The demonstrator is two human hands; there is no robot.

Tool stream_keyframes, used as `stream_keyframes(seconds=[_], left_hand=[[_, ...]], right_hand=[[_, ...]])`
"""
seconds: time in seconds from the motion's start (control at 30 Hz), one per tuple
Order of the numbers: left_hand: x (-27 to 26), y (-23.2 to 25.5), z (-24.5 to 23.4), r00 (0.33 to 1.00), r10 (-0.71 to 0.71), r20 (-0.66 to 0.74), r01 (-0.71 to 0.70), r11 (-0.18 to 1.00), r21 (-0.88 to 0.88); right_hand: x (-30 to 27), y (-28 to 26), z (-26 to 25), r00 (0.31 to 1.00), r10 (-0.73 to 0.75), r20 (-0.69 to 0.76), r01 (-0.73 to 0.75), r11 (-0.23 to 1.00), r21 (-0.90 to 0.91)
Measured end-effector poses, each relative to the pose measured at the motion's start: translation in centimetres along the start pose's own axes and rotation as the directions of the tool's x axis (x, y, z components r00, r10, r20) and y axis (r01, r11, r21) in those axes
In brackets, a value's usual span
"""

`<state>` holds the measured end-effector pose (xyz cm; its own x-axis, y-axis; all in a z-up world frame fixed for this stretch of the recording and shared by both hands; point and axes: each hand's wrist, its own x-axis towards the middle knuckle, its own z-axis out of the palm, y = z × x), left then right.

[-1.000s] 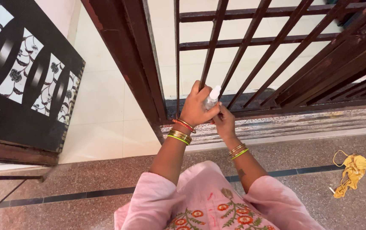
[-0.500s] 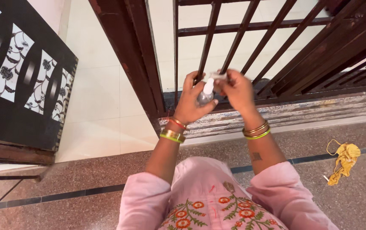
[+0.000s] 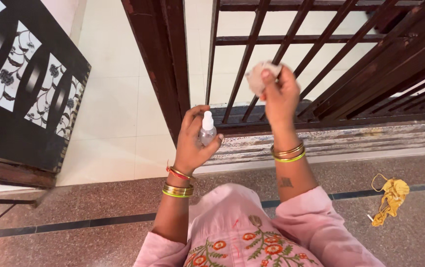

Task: The person sprays a liquid from a small bottle onto the lower horizontal bar of a brown metal gate and wipes it with a white cloth. They repeatedly spray and wipe the same section of the gate throughout the video.

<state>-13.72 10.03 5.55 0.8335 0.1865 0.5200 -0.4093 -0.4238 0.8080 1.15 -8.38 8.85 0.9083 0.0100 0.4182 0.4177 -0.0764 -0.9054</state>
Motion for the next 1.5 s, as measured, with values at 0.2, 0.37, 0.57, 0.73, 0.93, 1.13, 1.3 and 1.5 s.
stream_keyframes(seconds=[0.2, 0.37, 0.57, 0.73, 0.93, 1.13, 1.3, 1.5], left_hand=[[2.9, -0.3, 0.2, 0.994, 0.113, 0.014, -0.113, 0.991, 0.068], [4.3, 0.5, 0.9, 0.988, 0.152, -0.021, -0.146, 0.975, 0.166], [6.3, -1.1, 1.1, 0.989, 0.144, 0.038, -0.139, 0.984, -0.107], [8.0, -2.9, 0.9, 0.985, 0.019, 0.172, 0.021, 0.974, -0.224], [8.1, -4.1, 1.4, 0.984, 0.102, 0.147, -0.077, 0.983, -0.169], [8.0, -4.4, 1.4, 0.982, 0.132, 0.135, -0.112, 0.982, -0.149], [8.3, -4.4, 0.9, 0.975, 0.132, 0.177, -0.099, 0.978, -0.186], [8.3, -4.6, 0.9, 0.973, 0.147, 0.178, -0.123, 0.983, -0.138]], right_hand=[[-5.9, 10.9, 0.4, 0.994, 0.067, 0.084, -0.028, 0.916, -0.401], [-9.6, 15.6, 0.2, 0.965, 0.241, 0.099, -0.230, 0.967, -0.113], [-9.5, 18.3, -0.1, 0.952, 0.288, 0.102, -0.295, 0.953, 0.065], [-9.1, 20.0, -0.7, 0.943, 0.322, 0.090, -0.333, 0.922, 0.199], [-10.1, 20.5, -1.0, 0.951, 0.310, 0.021, -0.307, 0.928, 0.211], [-12.8, 13.9, 0.6, 0.976, 0.202, -0.084, -0.208, 0.976, -0.065], [-10.1, 10.2, 2.5, 0.999, -0.009, -0.031, 0.003, 0.984, -0.176], [-10.5, 13.4, 4.2, 0.947, 0.256, 0.195, -0.245, 0.966, -0.077]])
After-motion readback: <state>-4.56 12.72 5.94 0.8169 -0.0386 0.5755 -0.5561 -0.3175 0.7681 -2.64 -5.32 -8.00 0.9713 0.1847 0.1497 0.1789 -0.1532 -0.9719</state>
